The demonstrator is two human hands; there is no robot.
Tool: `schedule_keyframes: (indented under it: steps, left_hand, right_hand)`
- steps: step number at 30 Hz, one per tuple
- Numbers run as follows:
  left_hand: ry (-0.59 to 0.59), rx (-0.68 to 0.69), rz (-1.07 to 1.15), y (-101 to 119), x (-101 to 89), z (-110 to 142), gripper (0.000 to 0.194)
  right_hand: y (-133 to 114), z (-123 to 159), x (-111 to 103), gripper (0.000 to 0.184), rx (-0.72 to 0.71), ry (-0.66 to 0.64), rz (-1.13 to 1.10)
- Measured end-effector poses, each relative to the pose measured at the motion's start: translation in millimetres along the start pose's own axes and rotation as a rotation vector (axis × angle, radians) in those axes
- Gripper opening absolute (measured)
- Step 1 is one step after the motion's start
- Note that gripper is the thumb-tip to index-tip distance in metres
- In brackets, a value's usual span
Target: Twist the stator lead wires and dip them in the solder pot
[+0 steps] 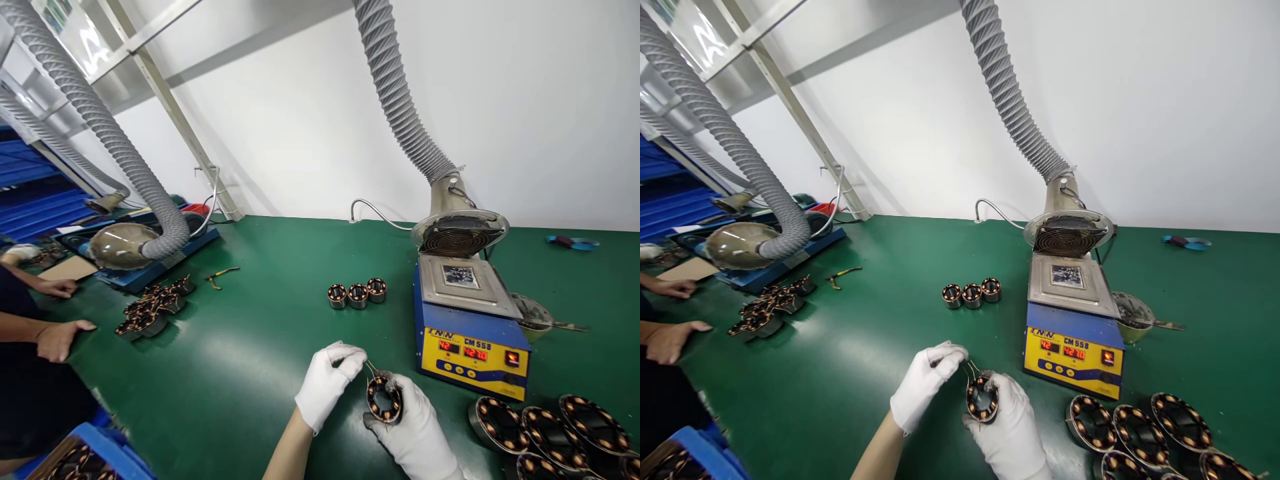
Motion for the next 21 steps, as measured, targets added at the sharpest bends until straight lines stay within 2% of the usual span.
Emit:
schedule_keyframes:
  steps: [3, 7, 10, 13, 15, 17, 18, 21]
  left_hand:
    - [0.013, 0.008, -0.037, -3.2, 0.6, -0.5, 0.035]
    - [0.183, -0.074, -0.109, -24.7, 0.3, -9.8, 0.043]
    - [0.272, -0.113, -0.178, -42.5, 0.6, -20.2, 0.045]
    - [0.273, -0.103, -0.188, -51.9, 2.7, -26.9, 0.042]
    - [0.237, -0.089, -0.24, -54.8, 4.2, -26.6, 0.038]
    - [0.161, -0.048, -0.322, -57.6, 5.4, -22.5, 0.033]
    - [0.107, 0.019, -0.364, -59.2, 6.1, -19.4, 0.03]
    - [-0.039, 0.376, -0.462, -63.5, 8.0, -8.8, 0.021]
  right_hand:
    - [0.7, 0.4, 0.1, 0.044, 0.013, -0.006, -0.026]
    - [0.1, 1.7, 4.6, 0.053, 0.105, -0.007, -0.048]
    - [-5.1, 1.0, 7.9, 0.054, 0.26, -0.016, -0.107]
    - [-13.1, -1.2, 0.2, 0.05, 0.505, -0.06, -0.289]
    - [-17.8, -4.3, -18.5, 0.048, 0.632, -0.083, -0.499]
    - [-19.4, -11.7, -51.4, 0.049, 0.664, -0.058, -0.744]
    - [-18.5, -18.0, -72.3, 0.055, 0.65, -0.041, -0.869]
    - [-8.6, -49.5, -141.8, 0.083, 0.587, -0.034, -0.925]
Point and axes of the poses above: each hand's wrist, its own z-axis away from the middle knuckle, its own x-axis out of the palm, y = z × x, the point moved 1 cm from there along -z, towards the middle knuckle, and after that the axes turned 3 degrees about -z, right-handed, at the moved point
